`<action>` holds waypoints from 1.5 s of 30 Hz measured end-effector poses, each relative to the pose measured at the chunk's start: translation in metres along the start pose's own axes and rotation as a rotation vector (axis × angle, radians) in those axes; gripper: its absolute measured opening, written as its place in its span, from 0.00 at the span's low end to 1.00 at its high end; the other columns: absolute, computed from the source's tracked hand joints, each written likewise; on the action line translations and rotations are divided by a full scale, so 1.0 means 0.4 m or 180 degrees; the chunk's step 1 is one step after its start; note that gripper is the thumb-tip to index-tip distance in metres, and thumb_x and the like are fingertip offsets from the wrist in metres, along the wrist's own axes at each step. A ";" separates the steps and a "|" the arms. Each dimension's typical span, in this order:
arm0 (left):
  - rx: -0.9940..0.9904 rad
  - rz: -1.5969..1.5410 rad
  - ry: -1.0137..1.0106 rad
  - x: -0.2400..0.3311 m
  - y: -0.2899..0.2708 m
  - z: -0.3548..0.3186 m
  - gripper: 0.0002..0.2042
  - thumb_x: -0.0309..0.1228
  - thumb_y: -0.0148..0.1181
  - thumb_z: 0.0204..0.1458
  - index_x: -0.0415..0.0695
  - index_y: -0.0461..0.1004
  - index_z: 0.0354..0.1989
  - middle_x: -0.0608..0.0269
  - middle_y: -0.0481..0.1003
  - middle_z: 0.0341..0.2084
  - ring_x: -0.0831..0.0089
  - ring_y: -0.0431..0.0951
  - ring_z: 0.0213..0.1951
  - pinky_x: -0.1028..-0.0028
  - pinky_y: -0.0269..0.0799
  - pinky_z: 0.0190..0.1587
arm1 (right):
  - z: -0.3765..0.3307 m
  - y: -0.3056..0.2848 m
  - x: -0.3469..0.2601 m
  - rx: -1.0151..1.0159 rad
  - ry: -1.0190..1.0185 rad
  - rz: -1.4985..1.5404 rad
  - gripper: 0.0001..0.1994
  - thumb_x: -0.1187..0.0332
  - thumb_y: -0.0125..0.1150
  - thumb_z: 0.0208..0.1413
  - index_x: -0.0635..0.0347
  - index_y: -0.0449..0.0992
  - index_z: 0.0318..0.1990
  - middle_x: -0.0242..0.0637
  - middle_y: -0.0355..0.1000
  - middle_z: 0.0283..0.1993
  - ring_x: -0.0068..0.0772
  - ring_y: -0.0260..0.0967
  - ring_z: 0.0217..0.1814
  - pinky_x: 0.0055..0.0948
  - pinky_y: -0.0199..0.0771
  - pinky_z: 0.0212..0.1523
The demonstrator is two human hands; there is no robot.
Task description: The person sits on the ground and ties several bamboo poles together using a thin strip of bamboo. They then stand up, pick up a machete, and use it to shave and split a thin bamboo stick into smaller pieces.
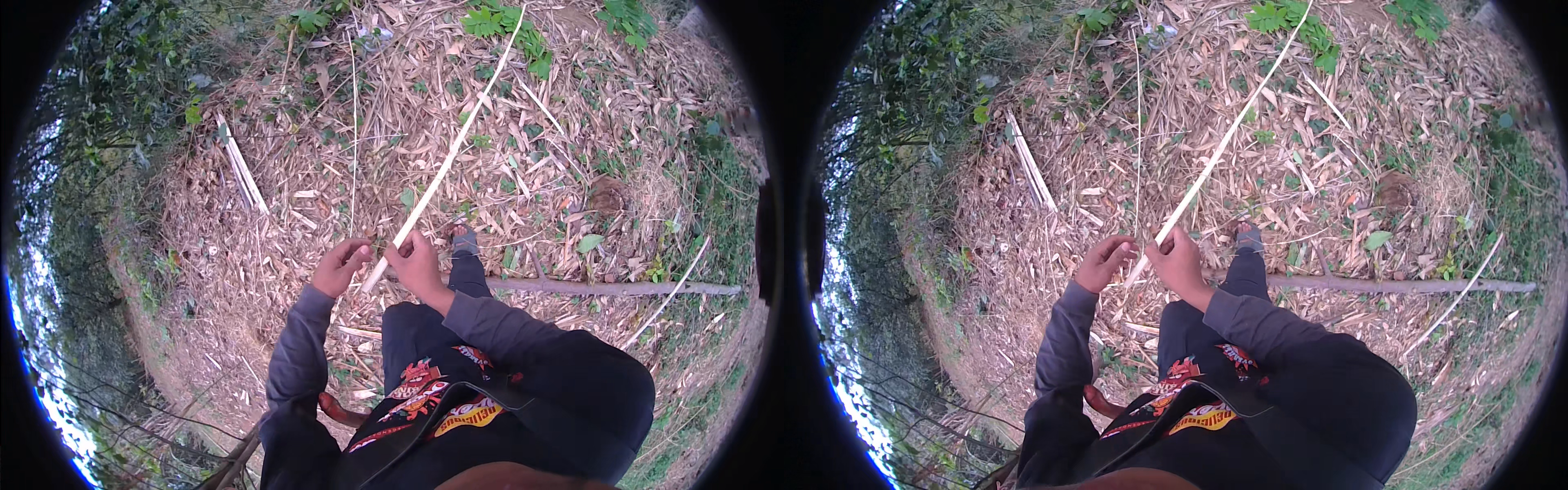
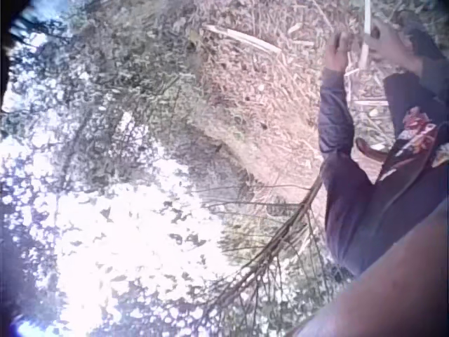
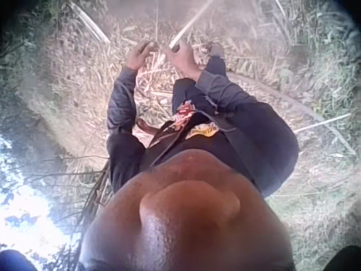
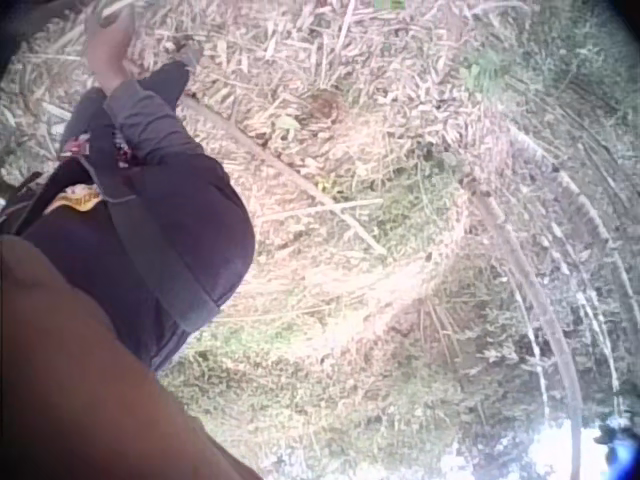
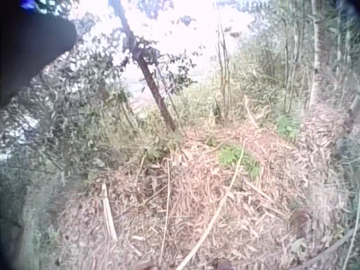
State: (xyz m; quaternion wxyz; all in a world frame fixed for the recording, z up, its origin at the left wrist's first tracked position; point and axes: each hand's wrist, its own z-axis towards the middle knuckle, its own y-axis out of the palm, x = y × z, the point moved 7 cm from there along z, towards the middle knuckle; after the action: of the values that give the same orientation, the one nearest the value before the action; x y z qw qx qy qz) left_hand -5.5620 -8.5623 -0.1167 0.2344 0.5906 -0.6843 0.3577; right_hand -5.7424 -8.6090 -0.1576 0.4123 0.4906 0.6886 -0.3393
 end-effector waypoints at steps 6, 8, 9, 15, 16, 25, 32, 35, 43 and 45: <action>-0.0266 0.1967 -0.0610 0.197 -0.054 -0.177 0.30 0.57 0.48 0.64 0.38 0.78 0.48 0.53 0.81 0.39 0.63 0.81 0.41 0.66 0.77 0.42 | -0.157 0.169 -0.178 -0.0439 -0.0905 -0.0745 0.15 0.60 0.69 0.49 0.62 0.71 0.27 0.44 0.72 0.21 0.49 0.72 0.22 0.44 0.71 0.26; -0.0016 0.2496 -0.0707 0.185 -0.028 -0.196 0.33 0.61 0.47 0.62 0.37 0.80 0.44 0.49 0.81 0.37 0.56 0.81 0.43 0.63 0.76 0.45 | -0.178 0.234 -0.120 -0.0531 -0.1349 -0.1045 0.14 0.61 0.67 0.49 0.63 0.74 0.29 0.48 0.74 0.24 0.53 0.74 0.26 0.47 0.73 0.29; 0.0272 0.2622 -0.0695 0.133 -0.034 -0.181 0.35 0.63 0.46 0.61 0.37 0.81 0.43 0.46 0.81 0.37 0.53 0.80 0.44 0.62 0.75 0.48 | -0.183 0.255 -0.105 -0.0567 -0.1620 -0.1196 0.13 0.61 0.67 0.50 0.64 0.75 0.30 0.49 0.75 0.25 0.55 0.76 0.28 0.48 0.74 0.30; 0.0607 0.1253 -0.0817 -0.109 0.019 -0.254 0.44 0.68 0.34 0.61 0.32 0.77 0.52 0.32 0.77 0.46 0.46 0.77 0.54 0.63 0.67 0.60 | -0.296 0.236 -0.097 -0.1180 -0.0999 -0.1056 0.21 0.65 0.68 0.48 0.68 0.72 0.46 0.55 0.76 0.35 0.59 0.76 0.38 0.53 0.74 0.38; 0.0646 0.1160 -0.0845 -0.117 0.030 -0.268 0.45 0.68 0.33 0.61 0.31 0.76 0.53 0.31 0.77 0.46 0.46 0.77 0.54 0.62 0.67 0.61 | -0.305 0.230 -0.095 -0.1138 -0.1053 -0.0981 0.20 0.66 0.69 0.46 0.67 0.71 0.45 0.53 0.76 0.34 0.58 0.76 0.38 0.53 0.74 0.37; -0.0192 -0.1402 -0.0871 -0.160 0.020 -0.338 0.29 0.55 0.33 0.69 0.44 0.74 0.34 0.70 0.69 0.20 0.81 0.61 0.13 0.80 0.52 0.11 | -0.441 0.175 -0.234 -0.1875 -0.1858 -0.0294 0.12 0.69 0.65 0.52 0.58 0.66 0.38 0.39 0.67 0.30 0.38 0.70 0.33 0.37 0.70 0.35; -0.0169 -0.1130 -0.1011 -0.165 -0.043 -0.402 0.24 0.44 0.31 0.70 0.38 0.72 0.51 0.70 0.68 0.20 0.85 0.60 0.15 0.83 0.53 0.14 | -0.796 0.207 -0.296 -0.3542 -0.5222 -0.1591 0.11 0.64 0.62 0.51 0.51 0.75 0.43 0.33 0.69 0.51 0.40 0.65 0.61 0.42 0.65 0.61; 0.0014 -0.1055 -0.0920 -0.168 -0.069 -0.426 0.24 0.43 0.33 0.69 0.37 0.72 0.51 0.70 0.68 0.20 0.85 0.59 0.14 0.82 0.52 0.13 | -0.848 0.213 -0.262 -0.2970 -0.6267 -0.1577 0.11 0.61 0.60 0.48 0.50 0.80 0.38 0.34 0.68 0.56 0.42 0.58 0.69 0.46 0.57 0.69; 0.0416 -0.0561 -0.0811 -0.232 -0.083 -0.518 0.19 0.42 0.40 0.67 0.42 0.75 0.44 0.71 0.70 0.18 0.84 0.60 0.14 0.80 0.51 0.12 | -0.970 0.258 -0.098 -0.3747 -0.7491 -0.2446 0.08 0.64 0.62 0.40 0.58 0.82 0.22 0.34 0.76 0.22 0.39 0.77 0.32 0.48 0.74 0.35; 0.0713 -0.0344 -0.0853 -0.247 -0.051 -0.553 0.17 0.44 0.43 0.66 0.45 0.74 0.38 0.72 0.70 0.18 0.83 0.60 0.14 0.79 0.52 0.14 | -0.955 0.235 -0.144 -0.4226 -0.7445 -0.2858 0.09 0.64 0.63 0.39 0.59 0.83 0.22 0.36 0.77 0.22 0.39 0.76 0.25 0.46 0.73 0.24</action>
State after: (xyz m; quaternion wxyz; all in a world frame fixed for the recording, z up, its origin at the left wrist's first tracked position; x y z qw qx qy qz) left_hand -5.5455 -8.3304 -0.0457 0.0929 0.6914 -0.6325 0.3366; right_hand -5.7318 -8.2718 0.0525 0.7451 -0.6081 0.0794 -0.2621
